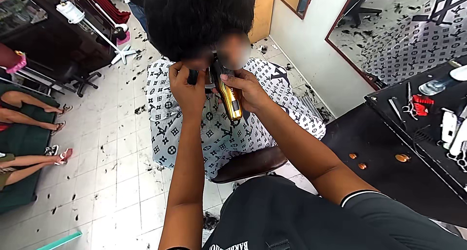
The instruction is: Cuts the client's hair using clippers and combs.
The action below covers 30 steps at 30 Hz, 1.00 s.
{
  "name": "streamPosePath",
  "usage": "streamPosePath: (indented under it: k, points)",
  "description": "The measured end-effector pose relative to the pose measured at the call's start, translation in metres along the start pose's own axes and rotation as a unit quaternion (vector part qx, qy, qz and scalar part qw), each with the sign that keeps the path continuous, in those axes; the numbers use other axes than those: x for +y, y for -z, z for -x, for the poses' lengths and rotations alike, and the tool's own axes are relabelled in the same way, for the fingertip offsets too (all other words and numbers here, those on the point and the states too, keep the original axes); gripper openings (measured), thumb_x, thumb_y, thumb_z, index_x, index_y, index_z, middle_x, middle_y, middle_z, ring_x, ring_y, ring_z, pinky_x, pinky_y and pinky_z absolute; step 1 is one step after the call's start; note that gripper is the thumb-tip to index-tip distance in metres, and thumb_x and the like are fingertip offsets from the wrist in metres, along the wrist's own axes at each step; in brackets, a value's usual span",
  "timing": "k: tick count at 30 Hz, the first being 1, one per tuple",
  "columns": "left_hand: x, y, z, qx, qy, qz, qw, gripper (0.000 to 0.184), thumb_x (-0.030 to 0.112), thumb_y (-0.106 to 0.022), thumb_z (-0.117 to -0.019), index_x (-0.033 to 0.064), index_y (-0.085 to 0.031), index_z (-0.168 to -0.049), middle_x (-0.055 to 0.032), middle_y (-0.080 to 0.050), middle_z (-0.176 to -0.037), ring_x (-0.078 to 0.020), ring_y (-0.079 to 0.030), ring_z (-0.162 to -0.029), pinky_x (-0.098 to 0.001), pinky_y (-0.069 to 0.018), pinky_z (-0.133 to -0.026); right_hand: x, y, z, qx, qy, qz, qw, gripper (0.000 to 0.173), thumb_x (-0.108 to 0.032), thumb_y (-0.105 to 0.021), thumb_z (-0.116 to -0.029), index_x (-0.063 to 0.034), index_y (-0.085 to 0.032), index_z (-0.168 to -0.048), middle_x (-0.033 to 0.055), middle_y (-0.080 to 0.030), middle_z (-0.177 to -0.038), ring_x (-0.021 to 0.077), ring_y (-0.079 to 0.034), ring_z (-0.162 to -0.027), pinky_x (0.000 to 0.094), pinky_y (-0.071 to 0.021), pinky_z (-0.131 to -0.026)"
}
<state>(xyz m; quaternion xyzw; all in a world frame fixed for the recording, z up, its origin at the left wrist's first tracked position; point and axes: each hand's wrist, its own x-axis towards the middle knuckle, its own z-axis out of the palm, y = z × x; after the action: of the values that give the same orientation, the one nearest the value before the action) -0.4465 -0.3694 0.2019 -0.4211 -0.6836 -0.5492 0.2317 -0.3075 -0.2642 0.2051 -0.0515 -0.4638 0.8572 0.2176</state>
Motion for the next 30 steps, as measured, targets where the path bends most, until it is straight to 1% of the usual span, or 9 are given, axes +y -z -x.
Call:
streamPosePath:
  k: [3, 6, 10, 14, 18, 22, 26, 28, 30]
  points:
    - [0.000, 0.000, 0.000, 0.003, 0.000, -0.001, 1.000, 0.018, 0.021, -0.075, -0.0944, 0.0076, -0.077, -0.106, -0.0080, -0.062, -0.107, -0.0115, -0.057, -0.098, -0.0210, -0.0451, -0.083, -0.003, 0.000, 0.001, 0.009, -0.027, -0.004, 1.000, 0.031, -0.015, -0.059, -0.0997, -0.0031, -0.051, -0.126, 0.0154, -0.068, -0.103, 0.0275, -0.073, -0.087, 0.0428, -0.0641, -0.071]
    - [0.000, 0.000, 0.001, 0.003, 0.002, -0.002, 1.000, 0.019, 0.022, -0.075, -0.0944, 0.0080, -0.077, -0.107, -0.0075, -0.062, -0.108, -0.0114, -0.057, -0.098, -0.0211, -0.0450, -0.084, 0.000, 0.003, -0.002, -0.003, 0.009, 0.002, 1.000, 0.034, -0.015, -0.061, -0.0977, -0.0030, -0.050, -0.128, 0.0148, -0.067, -0.104, 0.0265, -0.072, -0.087, 0.0431, -0.0642, -0.071]
    - [-0.001, 0.000, 0.000, 0.001, 0.003, -0.002, 1.000, 0.019, 0.023, -0.076, -0.0943, 0.0087, -0.077, -0.107, -0.0076, -0.062, -0.108, -0.0113, -0.057, -0.098, -0.0213, -0.0451, -0.084, -0.005, 0.002, 0.002, 0.012, -0.041, -0.009, 0.999, 0.030, -0.015, -0.059, -0.1005, -0.0040, -0.051, -0.127, 0.0160, -0.068, -0.103, 0.0286, -0.073, -0.088, 0.0446, -0.0640, -0.072]
    - [-0.001, 0.000, 0.000, -0.001, 0.004, -0.008, 1.000, 0.019, 0.023, -0.075, -0.0947, 0.0083, -0.077, -0.107, -0.0073, -0.062, -0.108, -0.0121, -0.056, -0.098, -0.0222, -0.0445, -0.084, -0.003, 0.004, -0.001, -0.001, 0.004, 0.000, 1.000, 0.034, -0.016, -0.060, -0.0986, -0.0029, -0.051, -0.129, 0.0160, -0.068, -0.105, 0.0281, -0.073, -0.089, 0.0439, -0.0642, -0.071]
    - [-0.001, -0.001, 0.001, -0.001, 0.007, -0.001, 1.000, 0.018, 0.023, -0.075, -0.0945, 0.0091, -0.078, -0.107, -0.0072, -0.062, -0.109, -0.0117, -0.057, -0.099, -0.0216, -0.0455, -0.085, -0.009, 0.003, 0.002, 0.002, -0.045, -0.009, 0.999, 0.031, -0.017, -0.057, -0.1011, -0.0032, -0.050, -0.128, 0.0172, -0.069, -0.104, 0.0293, -0.073, -0.089, 0.0448, -0.0642, -0.072]
    - [0.000, 0.001, 0.000, -0.004, 0.008, -0.007, 1.000, 0.019, 0.023, -0.075, -0.0946, 0.0081, -0.077, -0.106, -0.0085, -0.062, -0.108, -0.0121, -0.057, -0.096, -0.0225, -0.0456, -0.083, -0.008, 0.005, 0.000, -0.006, 0.004, 0.000, 1.000, 0.033, -0.015, -0.059, -0.0977, -0.0029, -0.051, -0.127, 0.0148, -0.068, -0.103, 0.0267, -0.073, -0.088, 0.0426, -0.0642, -0.071]
    - [0.000, 0.000, 0.000, -0.001, 0.007, -0.005, 1.000, 0.019, 0.023, -0.075, -0.0945, 0.0081, -0.078, -0.106, -0.0085, -0.062, -0.108, -0.0125, -0.057, -0.098, -0.0225, -0.0458, -0.084, -0.013, 0.006, 0.001, -0.002, -0.045, 0.010, 0.999, 0.031, -0.016, -0.057, -0.1005, -0.0030, -0.051, -0.128, 0.0158, -0.069, -0.104, 0.0276, -0.073, -0.088, 0.0431, -0.0641, -0.071]
    - [0.001, 0.000, 0.000, -0.001, 0.005, -0.005, 1.000, 0.019, 0.023, -0.075, -0.0944, 0.0078, -0.078, -0.106, -0.0091, -0.063, -0.108, -0.0139, -0.058, -0.101, -0.0239, -0.0458, -0.087, -0.013, 0.007, 0.000, -0.002, -0.006, 0.047, 0.999, 0.034, -0.015, -0.060, -0.0982, -0.0017, -0.051, -0.128, 0.0147, -0.068, -0.105, 0.0265, -0.073, -0.089, 0.0424, -0.0643, -0.072]
    - [0.001, 0.001, 0.000, -0.002, 0.005, -0.003, 1.000, 0.019, 0.023, -0.075, -0.0942, 0.0077, -0.078, -0.106, -0.0087, -0.063, -0.108, -0.0137, -0.058, -0.102, -0.0234, -0.0458, -0.088, -0.013, 0.011, -0.002, 0.004, 0.045, 0.119, 0.992, 0.041, -0.013, -0.066, -0.0948, 0.0018, -0.051, -0.131, 0.0146, -0.067, -0.107, 0.0248, -0.072, -0.089, 0.0410, -0.0643, -0.074]
